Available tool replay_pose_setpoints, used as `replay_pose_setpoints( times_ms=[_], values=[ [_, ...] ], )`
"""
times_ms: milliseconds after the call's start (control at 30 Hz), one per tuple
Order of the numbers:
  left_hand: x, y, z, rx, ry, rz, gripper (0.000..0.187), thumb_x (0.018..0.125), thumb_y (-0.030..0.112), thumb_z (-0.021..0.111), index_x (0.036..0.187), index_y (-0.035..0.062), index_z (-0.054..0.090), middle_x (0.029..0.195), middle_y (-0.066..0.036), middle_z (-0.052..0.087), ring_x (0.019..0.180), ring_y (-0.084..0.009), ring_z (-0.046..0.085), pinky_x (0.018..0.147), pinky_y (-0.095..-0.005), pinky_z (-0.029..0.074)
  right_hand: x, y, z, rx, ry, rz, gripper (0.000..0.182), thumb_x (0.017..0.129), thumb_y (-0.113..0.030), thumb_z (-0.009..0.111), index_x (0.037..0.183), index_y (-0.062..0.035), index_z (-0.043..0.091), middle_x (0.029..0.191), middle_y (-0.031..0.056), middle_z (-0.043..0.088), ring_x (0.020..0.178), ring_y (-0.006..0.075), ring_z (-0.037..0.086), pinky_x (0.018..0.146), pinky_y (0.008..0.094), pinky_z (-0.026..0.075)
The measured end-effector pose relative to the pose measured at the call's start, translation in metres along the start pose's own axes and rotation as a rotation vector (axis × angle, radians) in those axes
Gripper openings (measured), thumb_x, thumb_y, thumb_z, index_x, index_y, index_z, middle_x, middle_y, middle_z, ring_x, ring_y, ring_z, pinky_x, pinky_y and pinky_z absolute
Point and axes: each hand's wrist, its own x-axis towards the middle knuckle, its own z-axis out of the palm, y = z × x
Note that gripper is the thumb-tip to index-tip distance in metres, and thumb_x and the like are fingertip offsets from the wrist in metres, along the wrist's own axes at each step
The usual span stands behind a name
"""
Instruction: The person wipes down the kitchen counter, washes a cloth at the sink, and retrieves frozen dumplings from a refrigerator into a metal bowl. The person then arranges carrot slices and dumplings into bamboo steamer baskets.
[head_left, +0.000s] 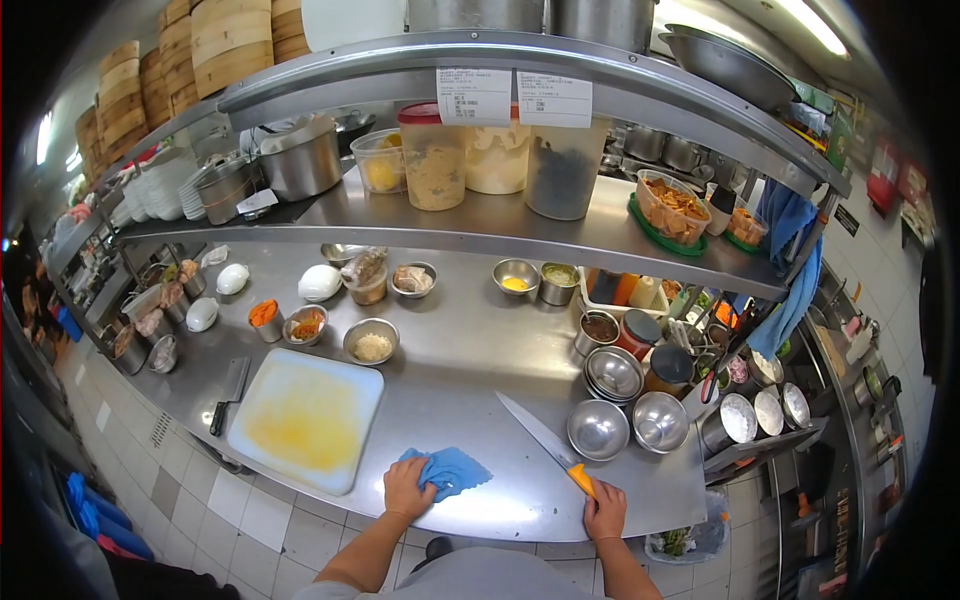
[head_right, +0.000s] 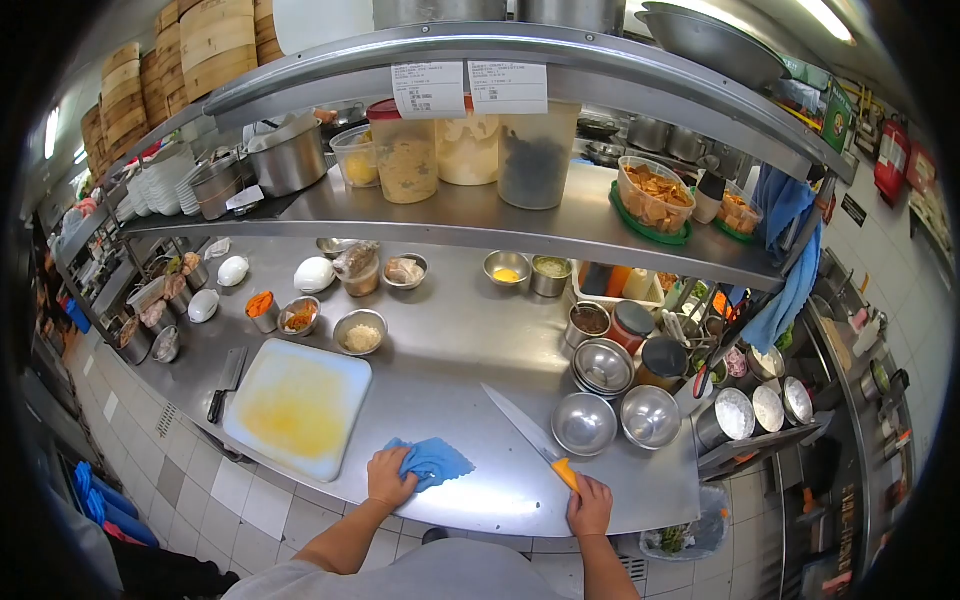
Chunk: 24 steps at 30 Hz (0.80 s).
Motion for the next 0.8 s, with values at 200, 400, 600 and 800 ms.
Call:
replay_pose_setpoints(
  times_ms=[200,400,600,800],
  values=[
    [0.0003,0.0019,-0.0006,0.007,0.005,0.002,0.053,0.076,0.025,0.071,0.128,0.0138,0.070,0.129,-0.008,0.069,0.119,-0.0350,0.060,0.100,-0.0497,0.047,-0.0003,0.0002,0.0004,-0.018,-0.022,0.020,0.050,0.089,-0.014,0.071,0.139,-0.0141,0.068,0.125,0.0093,0.070,0.119,0.0336,0.060,0.106,0.0480,0.046],
    [0.0002,0.0006,0.0005,0.011,0.001,0.002,0.054,0.076,0.025,0.071,0.128,0.0138,0.070,0.129,-0.008,0.069,0.118,-0.0346,0.061,0.099,-0.0497,0.047,0.0015,-0.0045,-0.0037,-0.005,-0.013,0.017,0.045,0.089,-0.012,0.071,0.134,-0.0107,0.070,0.126,0.0127,0.071,0.117,0.0362,0.061,0.105,0.0477,0.048],
    [-0.0001,-0.0001,0.0011,0.015,0.010,0.008,0.054,0.076,0.025,0.071,0.128,0.0141,0.070,0.129,-0.009,0.069,0.118,-0.0344,0.061,0.099,-0.0493,0.046,0.0010,-0.0019,-0.0018,-0.003,-0.007,0.006,0.046,0.089,-0.011,0.071,0.134,-0.0106,0.070,0.125,0.0125,0.071,0.116,0.0360,0.061,0.105,0.0474,0.048],
    [-0.0010,-0.0013,0.0022,0.008,0.011,0.005,0.054,0.077,0.027,0.071,0.128,0.0139,0.070,0.129,-0.009,0.069,0.119,-0.0348,0.060,0.100,-0.0496,0.046,0.0002,-0.0004,-0.0006,-0.008,-0.007,0.005,0.047,0.088,-0.011,0.071,0.135,-0.0103,0.069,0.125,0.0123,0.071,0.116,0.0362,0.061,0.104,0.0479,0.048]
  ],
)
